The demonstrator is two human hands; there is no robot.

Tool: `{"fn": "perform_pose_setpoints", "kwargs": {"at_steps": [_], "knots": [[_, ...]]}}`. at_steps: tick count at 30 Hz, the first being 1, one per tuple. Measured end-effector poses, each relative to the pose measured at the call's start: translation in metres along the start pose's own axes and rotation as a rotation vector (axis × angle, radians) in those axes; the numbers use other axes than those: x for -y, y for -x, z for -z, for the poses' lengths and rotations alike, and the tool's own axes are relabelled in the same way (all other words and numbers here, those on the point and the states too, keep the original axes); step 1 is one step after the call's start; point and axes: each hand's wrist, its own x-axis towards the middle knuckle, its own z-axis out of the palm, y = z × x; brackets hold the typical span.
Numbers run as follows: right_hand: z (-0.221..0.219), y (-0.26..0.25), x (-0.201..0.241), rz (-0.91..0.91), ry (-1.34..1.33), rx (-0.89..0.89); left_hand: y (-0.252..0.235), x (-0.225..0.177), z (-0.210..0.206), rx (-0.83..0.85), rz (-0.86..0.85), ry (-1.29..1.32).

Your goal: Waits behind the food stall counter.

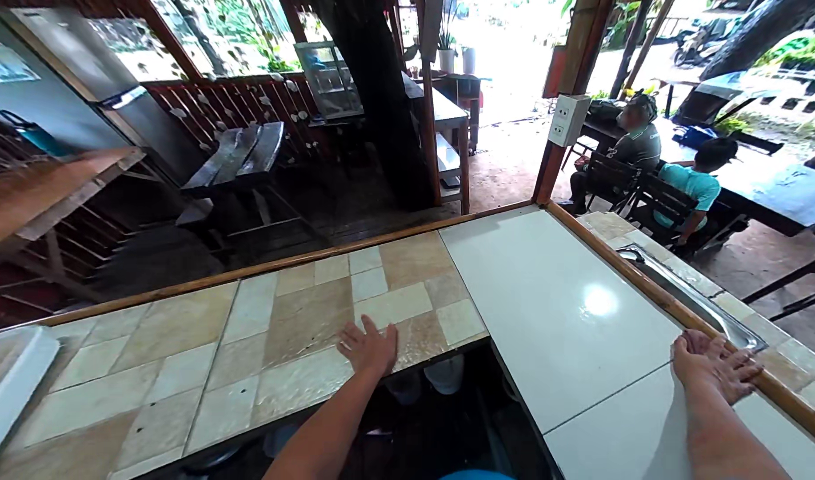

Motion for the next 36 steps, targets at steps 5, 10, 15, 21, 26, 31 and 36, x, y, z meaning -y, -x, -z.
{"fn": "perform_pose_setpoints", "kwargs": {"at_steps": [5, 10, 15, 21, 26, 31, 36], "knots": [[-0.0017, -0.0014, -0.0004, -0.003, -0.005, -0.008, -0.0016, 0.0006, -0.0016, -0.010, 0.003, -0.005], [0.0005, -0.0004, 0.0002, -0.006, -0.005, -0.012, -0.0022, 0.0007, -0.0024, -0.011, 0.003, 0.005], [0.0009, 0.0010, 0.0005, -0.005, 0.010, -0.008, -0.0003, -0.0008, 0.0000, 0.003, 0.006, -0.005], [0.0052, 0.0052, 0.0017, 0.020, -0.015, -0.006, -0.0014, 0.0031, -0.0022, -0.020, -0.028, 0.035], [0.0044, 0.0037, 0.0014, 0.007, -0.006, -0.005, -0.0012, 0.0021, -0.0025, -0.022, -0.022, 0.013], [0.0032, 0.0027, 0.0005, 0.004, 0.001, -0.006, -0.0006, 0.0017, -0.0012, -0.008, -0.011, -0.001], [0.0037, 0.0022, 0.0012, -0.001, -0.005, -0.008, -0.0003, 0.0010, -0.0012, -0.015, -0.012, 0.011]]}}
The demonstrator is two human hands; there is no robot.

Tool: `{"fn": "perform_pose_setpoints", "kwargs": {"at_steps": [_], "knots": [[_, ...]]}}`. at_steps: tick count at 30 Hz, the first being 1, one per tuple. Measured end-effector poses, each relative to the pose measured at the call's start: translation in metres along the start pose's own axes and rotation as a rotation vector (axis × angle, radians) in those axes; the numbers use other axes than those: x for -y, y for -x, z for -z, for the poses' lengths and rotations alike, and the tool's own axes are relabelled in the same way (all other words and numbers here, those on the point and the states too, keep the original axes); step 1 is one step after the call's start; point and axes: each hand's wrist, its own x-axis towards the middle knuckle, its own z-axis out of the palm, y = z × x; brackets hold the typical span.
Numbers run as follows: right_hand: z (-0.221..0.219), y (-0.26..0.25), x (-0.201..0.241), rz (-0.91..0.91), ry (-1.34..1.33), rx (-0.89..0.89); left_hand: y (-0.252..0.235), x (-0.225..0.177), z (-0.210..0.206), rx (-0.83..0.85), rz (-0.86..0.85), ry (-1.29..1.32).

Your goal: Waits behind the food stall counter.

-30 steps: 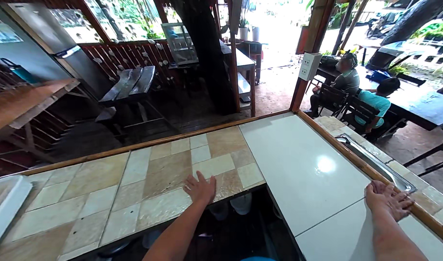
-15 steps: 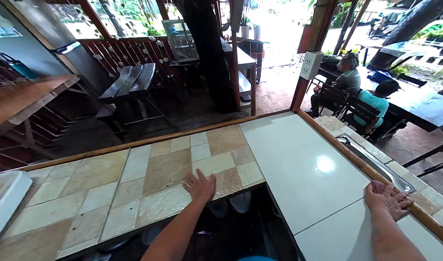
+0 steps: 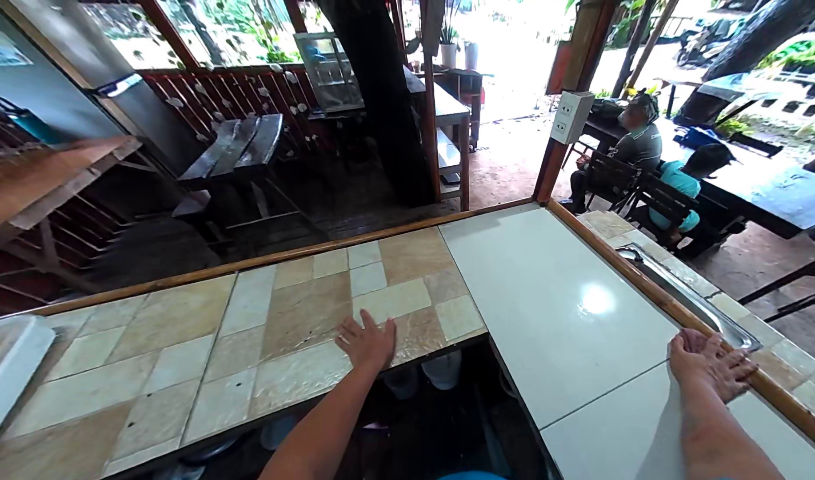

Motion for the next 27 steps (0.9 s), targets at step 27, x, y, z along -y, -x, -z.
{"fn": "perform_pose_setpoints", "kwargs": {"at_steps": [27], "knots": [[-0.0064, -0.0045, -0.0028, 0.004, 0.025, -0.001, -0.0003, 0.0000, -0.0005, 0.006, 0.007, -0.010]]}}
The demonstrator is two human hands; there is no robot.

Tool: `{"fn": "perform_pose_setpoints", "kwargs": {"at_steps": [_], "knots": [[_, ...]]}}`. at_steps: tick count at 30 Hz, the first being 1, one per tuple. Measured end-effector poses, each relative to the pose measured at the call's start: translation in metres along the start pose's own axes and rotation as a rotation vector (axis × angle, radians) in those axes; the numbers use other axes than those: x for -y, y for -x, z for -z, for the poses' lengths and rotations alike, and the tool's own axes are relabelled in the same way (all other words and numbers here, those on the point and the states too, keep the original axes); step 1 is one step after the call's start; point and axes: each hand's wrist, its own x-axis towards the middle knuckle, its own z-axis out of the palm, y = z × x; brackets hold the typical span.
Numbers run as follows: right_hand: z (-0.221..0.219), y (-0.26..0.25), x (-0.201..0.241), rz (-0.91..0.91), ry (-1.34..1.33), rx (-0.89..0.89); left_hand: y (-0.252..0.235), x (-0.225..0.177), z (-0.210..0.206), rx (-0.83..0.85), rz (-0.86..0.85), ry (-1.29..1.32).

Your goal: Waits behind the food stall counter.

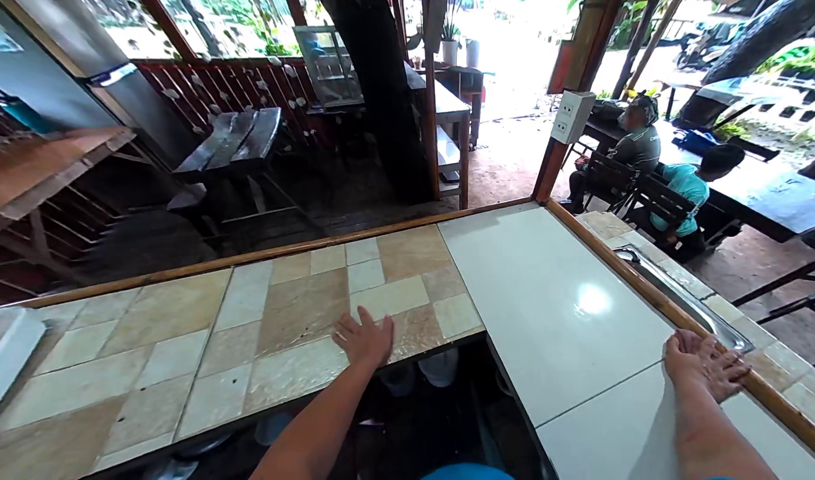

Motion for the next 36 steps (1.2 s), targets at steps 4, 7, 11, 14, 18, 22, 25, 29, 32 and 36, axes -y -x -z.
{"fn": "perform_pose_setpoints", "kwargs": {"at_steps": [4, 7, 11, 14, 18, 22, 25, 29, 32, 36], "knots": [[-0.0012, -0.0012, -0.0001, -0.005, -0.010, -0.002, -0.0010, -0.0003, -0.0011, 0.001, 0.001, -0.005], [-0.0015, -0.0016, 0.0000, -0.009, -0.010, -0.006, -0.0010, -0.0005, -0.0016, -0.007, 0.005, -0.008], [0.0013, 0.0009, 0.0012, -0.007, -0.008, -0.005, -0.0012, -0.0005, -0.0016, -0.002, 0.005, -0.003], [0.0044, 0.0032, 0.0020, 0.003, -0.024, -0.004, -0.0003, 0.0006, -0.0004, -0.004, -0.019, 0.013], [0.0040, 0.0027, 0.0018, -0.001, -0.004, -0.002, -0.0012, 0.0018, -0.0021, -0.006, -0.018, 0.016], [0.0032, 0.0025, 0.0007, 0.010, -0.021, -0.010, -0.0009, 0.0008, -0.0018, -0.004, -0.010, 0.020], [-0.0012, 0.0002, -0.0004, 0.000, -0.033, -0.017, 0.0001, 0.0001, -0.0006, -0.003, -0.007, 0.010], [0.0037, 0.0024, 0.0021, -0.005, -0.019, -0.002, -0.0003, -0.0004, -0.0013, -0.005, -0.004, 0.000], [0.0040, 0.0034, 0.0023, -0.005, -0.005, 0.000, 0.0002, 0.0000, -0.0005, 0.000, -0.001, 0.009], [0.0050, 0.0033, 0.0029, -0.007, -0.006, 0.003, -0.0009, 0.0007, -0.0011, -0.001, -0.003, -0.002]]}}
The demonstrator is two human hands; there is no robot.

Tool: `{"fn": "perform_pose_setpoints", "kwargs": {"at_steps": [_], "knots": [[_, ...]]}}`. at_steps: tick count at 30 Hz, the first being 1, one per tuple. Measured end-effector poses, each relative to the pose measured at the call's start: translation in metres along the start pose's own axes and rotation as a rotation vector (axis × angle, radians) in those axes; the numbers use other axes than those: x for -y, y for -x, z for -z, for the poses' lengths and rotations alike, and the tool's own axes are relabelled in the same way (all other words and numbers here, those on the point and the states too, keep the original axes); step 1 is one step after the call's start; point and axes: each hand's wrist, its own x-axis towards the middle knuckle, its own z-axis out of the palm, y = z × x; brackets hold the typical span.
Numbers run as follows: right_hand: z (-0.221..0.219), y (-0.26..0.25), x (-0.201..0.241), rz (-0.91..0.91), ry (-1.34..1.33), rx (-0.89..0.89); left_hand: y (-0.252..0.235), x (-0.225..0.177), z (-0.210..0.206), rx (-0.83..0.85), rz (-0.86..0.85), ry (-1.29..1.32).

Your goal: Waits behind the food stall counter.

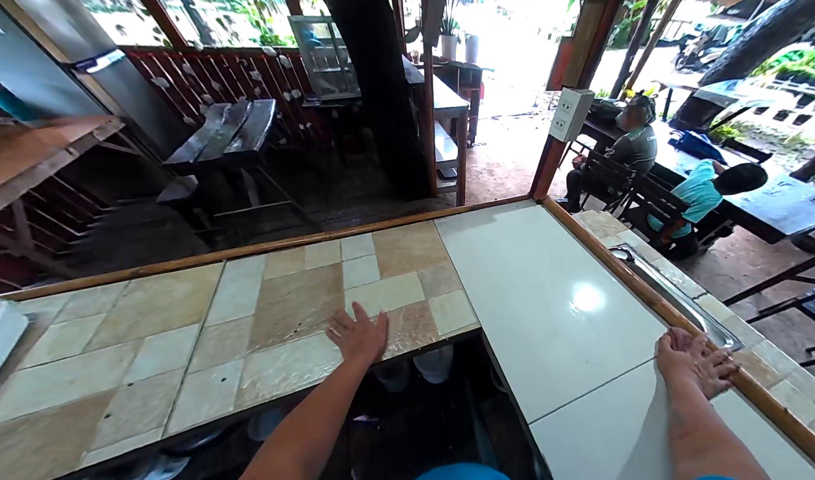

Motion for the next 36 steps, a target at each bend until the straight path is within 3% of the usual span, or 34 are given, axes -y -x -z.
{"fn": "perform_pose_setpoints", "kwargs": {"at_steps": [36], "knots": [[-0.0020, -0.0007, -0.0006, 0.003, -0.003, -0.007, 0.0002, -0.0016, 0.0009, -0.003, 0.004, 0.014]]}}
